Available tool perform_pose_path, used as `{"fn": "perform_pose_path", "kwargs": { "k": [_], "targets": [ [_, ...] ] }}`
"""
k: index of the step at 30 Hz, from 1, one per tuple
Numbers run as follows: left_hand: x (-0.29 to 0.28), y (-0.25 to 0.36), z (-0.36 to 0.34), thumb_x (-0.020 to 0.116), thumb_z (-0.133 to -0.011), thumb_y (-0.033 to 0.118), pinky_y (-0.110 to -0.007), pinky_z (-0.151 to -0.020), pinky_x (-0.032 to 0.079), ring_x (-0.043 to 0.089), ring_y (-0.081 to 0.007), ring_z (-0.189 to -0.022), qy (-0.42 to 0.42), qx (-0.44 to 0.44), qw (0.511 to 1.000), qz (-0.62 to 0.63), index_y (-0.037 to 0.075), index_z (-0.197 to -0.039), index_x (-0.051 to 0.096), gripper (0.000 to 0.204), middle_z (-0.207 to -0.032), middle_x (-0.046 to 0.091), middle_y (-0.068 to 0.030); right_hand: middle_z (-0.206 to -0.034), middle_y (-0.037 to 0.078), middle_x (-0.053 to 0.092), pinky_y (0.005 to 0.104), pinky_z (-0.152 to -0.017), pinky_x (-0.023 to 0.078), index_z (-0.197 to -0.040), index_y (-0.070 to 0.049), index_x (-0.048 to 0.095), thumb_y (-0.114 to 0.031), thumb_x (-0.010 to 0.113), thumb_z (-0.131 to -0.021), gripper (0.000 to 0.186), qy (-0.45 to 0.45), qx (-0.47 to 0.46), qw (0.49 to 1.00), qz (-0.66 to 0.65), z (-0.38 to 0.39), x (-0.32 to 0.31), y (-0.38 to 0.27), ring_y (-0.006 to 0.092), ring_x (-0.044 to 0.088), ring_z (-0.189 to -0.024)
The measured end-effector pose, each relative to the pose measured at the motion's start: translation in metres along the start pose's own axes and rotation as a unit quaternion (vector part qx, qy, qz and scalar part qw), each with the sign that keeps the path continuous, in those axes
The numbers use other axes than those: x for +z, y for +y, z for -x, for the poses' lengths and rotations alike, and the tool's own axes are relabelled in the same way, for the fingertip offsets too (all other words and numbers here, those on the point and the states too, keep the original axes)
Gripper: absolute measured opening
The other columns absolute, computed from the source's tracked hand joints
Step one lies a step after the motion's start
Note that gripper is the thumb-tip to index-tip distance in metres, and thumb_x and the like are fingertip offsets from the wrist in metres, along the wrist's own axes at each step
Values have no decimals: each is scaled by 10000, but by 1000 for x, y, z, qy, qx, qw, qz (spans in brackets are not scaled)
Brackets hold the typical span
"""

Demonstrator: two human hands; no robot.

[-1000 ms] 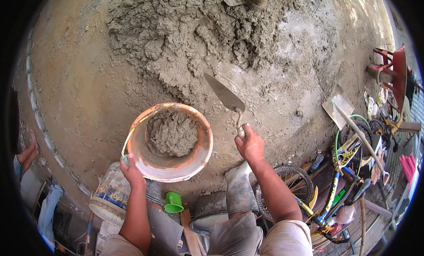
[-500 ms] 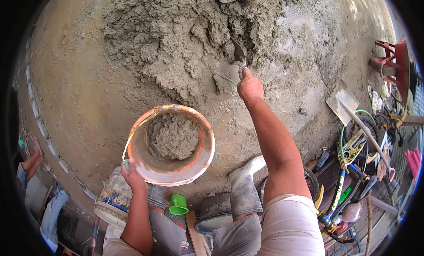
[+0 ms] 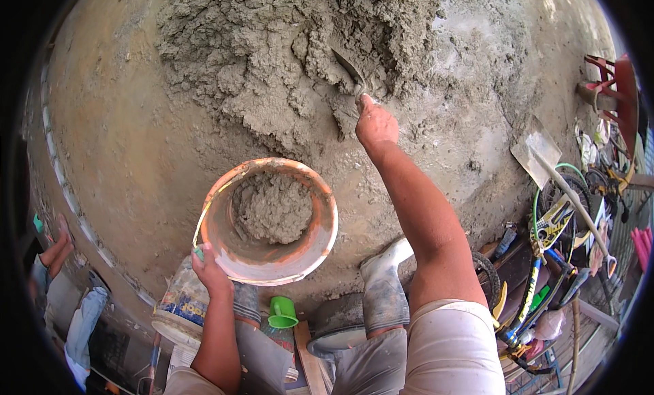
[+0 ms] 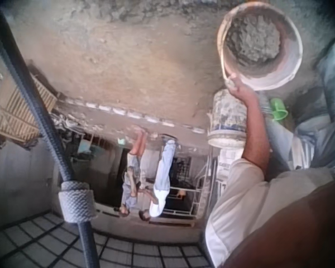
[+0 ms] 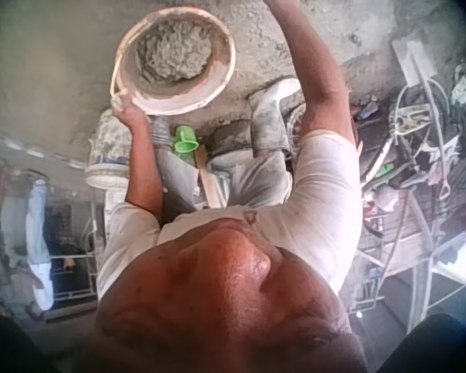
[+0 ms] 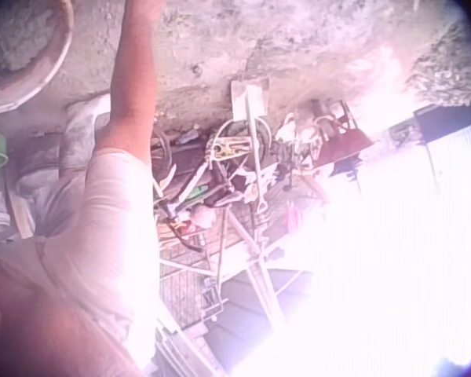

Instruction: The person scoops wet cement from a bucket and applies it to a wall using a trowel. They then walk to a pile of cement on the ground, scoop more into the bucket, and return to continue applying the cement to the wall.

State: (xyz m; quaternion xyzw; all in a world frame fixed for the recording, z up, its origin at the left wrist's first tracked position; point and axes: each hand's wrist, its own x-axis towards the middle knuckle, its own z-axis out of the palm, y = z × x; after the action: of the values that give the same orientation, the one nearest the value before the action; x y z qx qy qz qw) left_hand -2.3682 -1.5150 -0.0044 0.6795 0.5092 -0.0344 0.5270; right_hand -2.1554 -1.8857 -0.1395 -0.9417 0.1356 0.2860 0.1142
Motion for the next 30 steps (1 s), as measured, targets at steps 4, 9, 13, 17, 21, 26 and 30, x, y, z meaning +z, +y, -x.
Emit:
{"fn": "perform_pose_path", "kwargs": {
  "k": [4, 9, 13, 17, 21, 26, 30],
  "targets": [
    [-1, 5, 2, 575, -973, 198, -315, -827, 455, 524, -151, -887, -5, -2, 1000, -3, 28, -998, 516, 181, -959, 546, -46, -1028, 237, 676, 508, -826, 513, -1188, -134, 542, -256, 588, -873, 341, -36, 66, 997, -21, 57, 8, 58, 443, 646, -944],
    [3, 5, 0, 567, -978, 193, -314, -802, 452, 506, -150, -860, -14, 4, 1000, -2, 18, -990, 503, 187, -930, 530, -46, -1049, 255, 673, 439, -870, 509, -1334, 45, 484, -186, 666, -827, 586, 38, 154, 948, -276, 83, 93, 114, 376, 656, -960],
    [4, 9, 2, 576, -974, 200, -307, -796, 448, 500, -148, -852, 7, -7, 1000, 6, 22, -990, 503, 193, -921, 530, -46, -910, 165, 662, 382, -732, 511, -1372, 67, 460, -135, 657, -836, 606, -84, 169, 887, -421, 50, 117, 40, 236, 621, -759],
    [4, 7, 4, 579, -971, 198, -301, -790, 442, 493, -143, -845, 0, -3, 1000, 1, 27, -977, 498, 190, -914, 526, -45, -772, 86, 613, 349, -578, 475, -1382, 27, 467, -84, 627, -841, 575, -125, 105, 891, -425, 3, 57, -52, 168, 538, -600],
    [6, 7, 3, 580, -968, 188, -298, -783, 437, 486, -137, -836, -8, 0, 1000, 10, 30, -959, 494, 180, -901, 523, -40, -717, 61, 577, 325, -511, 451, -1341, -3, 504, -98, 636, -838, 529, -141, 68, 857, -490, -15, 55, -57, 146, 521, -554],
    [2, 4, 1, 577, -966, 174, -304, -778, 437, 489, -141, -837, -3, 6, 1000, -9, 26, -960, 508, 164, -903, 530, -41, -671, 20, 539, 295, -450, 413, -1060, -46, 535, -78, 616, -808, 266, -155, 34, 849, -504, 2, 51, -31, 122, 492, -499],
    [5, 5, 2, 582, -962, 176, -315, -774, 439, 498, -147, -823, -3, 4, 1000, 8, 19, -957, 524, 167, -890, 545, -49, -654, 2, 501, 292, -452, 407, -992, -58, 502, -76, 599, -797, 219, -184, 12, 844, -503, 41, 25, -21, 110, 479, -499]
  ]
}}
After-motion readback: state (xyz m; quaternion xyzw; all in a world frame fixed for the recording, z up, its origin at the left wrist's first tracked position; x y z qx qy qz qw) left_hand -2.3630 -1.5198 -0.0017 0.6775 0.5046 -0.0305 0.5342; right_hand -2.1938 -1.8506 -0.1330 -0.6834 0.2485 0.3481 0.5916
